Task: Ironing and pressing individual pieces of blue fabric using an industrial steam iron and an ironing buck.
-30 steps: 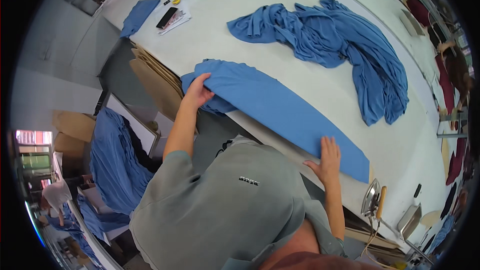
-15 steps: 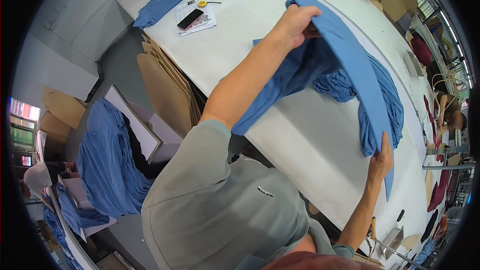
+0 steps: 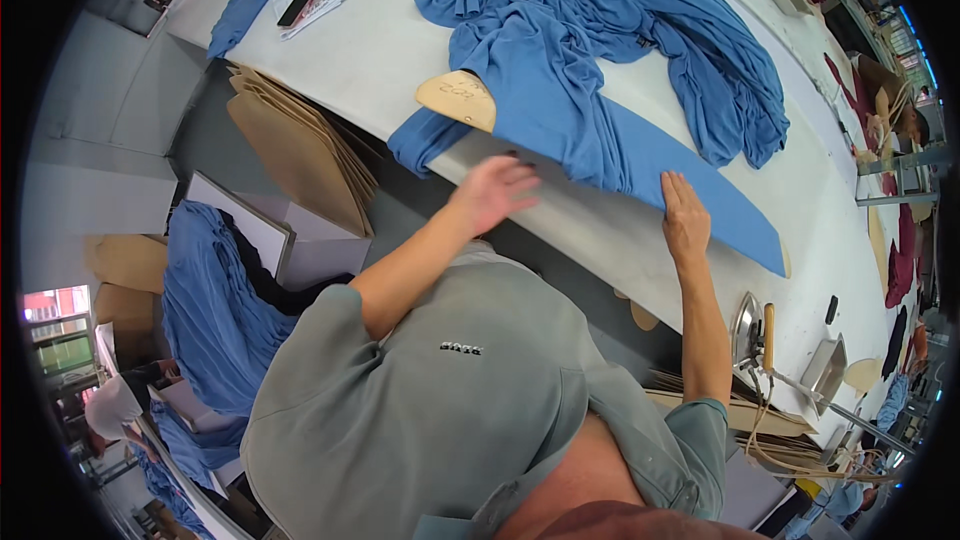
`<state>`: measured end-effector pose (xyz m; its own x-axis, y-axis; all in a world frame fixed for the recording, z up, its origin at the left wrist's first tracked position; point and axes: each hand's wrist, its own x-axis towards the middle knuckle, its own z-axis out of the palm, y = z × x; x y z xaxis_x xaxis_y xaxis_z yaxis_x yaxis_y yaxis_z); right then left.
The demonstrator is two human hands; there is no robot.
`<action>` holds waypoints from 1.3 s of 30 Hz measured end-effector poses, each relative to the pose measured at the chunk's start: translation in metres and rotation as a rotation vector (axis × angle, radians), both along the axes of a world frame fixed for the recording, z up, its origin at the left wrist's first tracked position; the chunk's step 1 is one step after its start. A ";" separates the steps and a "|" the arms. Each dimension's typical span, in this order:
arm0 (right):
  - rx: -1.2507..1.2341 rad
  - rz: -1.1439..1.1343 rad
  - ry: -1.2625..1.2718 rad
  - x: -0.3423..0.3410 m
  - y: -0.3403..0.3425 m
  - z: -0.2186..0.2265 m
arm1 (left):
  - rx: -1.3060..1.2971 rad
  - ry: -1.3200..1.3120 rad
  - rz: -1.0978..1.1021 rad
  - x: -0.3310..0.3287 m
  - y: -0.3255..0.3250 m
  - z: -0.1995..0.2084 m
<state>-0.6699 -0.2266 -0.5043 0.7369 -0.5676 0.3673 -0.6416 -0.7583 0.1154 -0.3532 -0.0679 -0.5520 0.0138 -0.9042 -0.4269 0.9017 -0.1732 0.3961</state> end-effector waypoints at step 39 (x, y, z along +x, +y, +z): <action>-0.058 0.161 -1.018 0.222 0.103 0.193 | -0.836 -1.445 0.359 0.106 -0.037 0.117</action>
